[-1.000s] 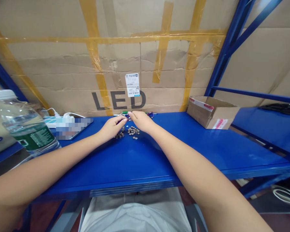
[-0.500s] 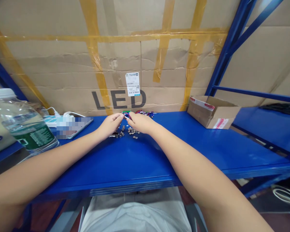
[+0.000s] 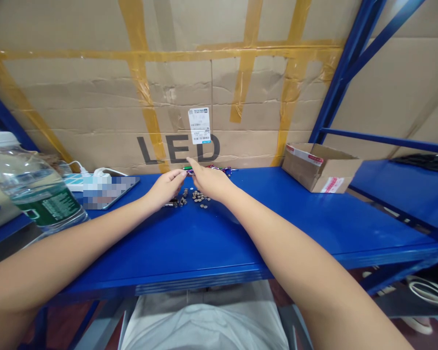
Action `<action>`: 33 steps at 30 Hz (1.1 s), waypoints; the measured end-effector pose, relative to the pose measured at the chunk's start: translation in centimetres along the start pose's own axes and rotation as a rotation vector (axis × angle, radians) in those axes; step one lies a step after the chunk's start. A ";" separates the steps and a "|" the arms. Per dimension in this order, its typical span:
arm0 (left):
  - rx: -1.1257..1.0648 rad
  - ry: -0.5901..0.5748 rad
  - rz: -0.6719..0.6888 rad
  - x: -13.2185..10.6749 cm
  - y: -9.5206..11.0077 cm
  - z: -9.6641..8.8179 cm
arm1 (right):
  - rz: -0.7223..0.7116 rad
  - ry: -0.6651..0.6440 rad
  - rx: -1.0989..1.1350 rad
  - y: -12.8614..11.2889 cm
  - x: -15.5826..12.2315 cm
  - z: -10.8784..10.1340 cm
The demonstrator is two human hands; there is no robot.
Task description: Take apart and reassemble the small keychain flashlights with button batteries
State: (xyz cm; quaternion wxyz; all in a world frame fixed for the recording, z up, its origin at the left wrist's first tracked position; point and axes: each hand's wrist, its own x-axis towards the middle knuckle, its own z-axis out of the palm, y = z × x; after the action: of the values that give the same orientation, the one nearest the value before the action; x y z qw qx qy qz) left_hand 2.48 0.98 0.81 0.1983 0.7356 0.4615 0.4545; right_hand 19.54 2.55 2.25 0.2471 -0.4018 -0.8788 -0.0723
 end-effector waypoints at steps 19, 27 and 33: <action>-0.506 -0.032 -0.154 -0.4 2.0 -0.1 | 0.068 -0.061 1.017 -0.5 0.5 1.3; -0.351 0.036 -0.050 -0.2 1.0 -0.2 | 0.182 -0.058 1.120 -0.6 0.5 0.3; -0.215 0.046 0.010 -0.1 0.1 -0.1 | 0.183 -0.023 0.948 -0.2 0.8 0.4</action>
State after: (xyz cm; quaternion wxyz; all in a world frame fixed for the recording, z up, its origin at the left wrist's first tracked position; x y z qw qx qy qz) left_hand 2.44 0.81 0.84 0.2634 0.7019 0.4107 0.5190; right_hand 18.84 3.06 2.30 0.3988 -0.3212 -0.7787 0.3626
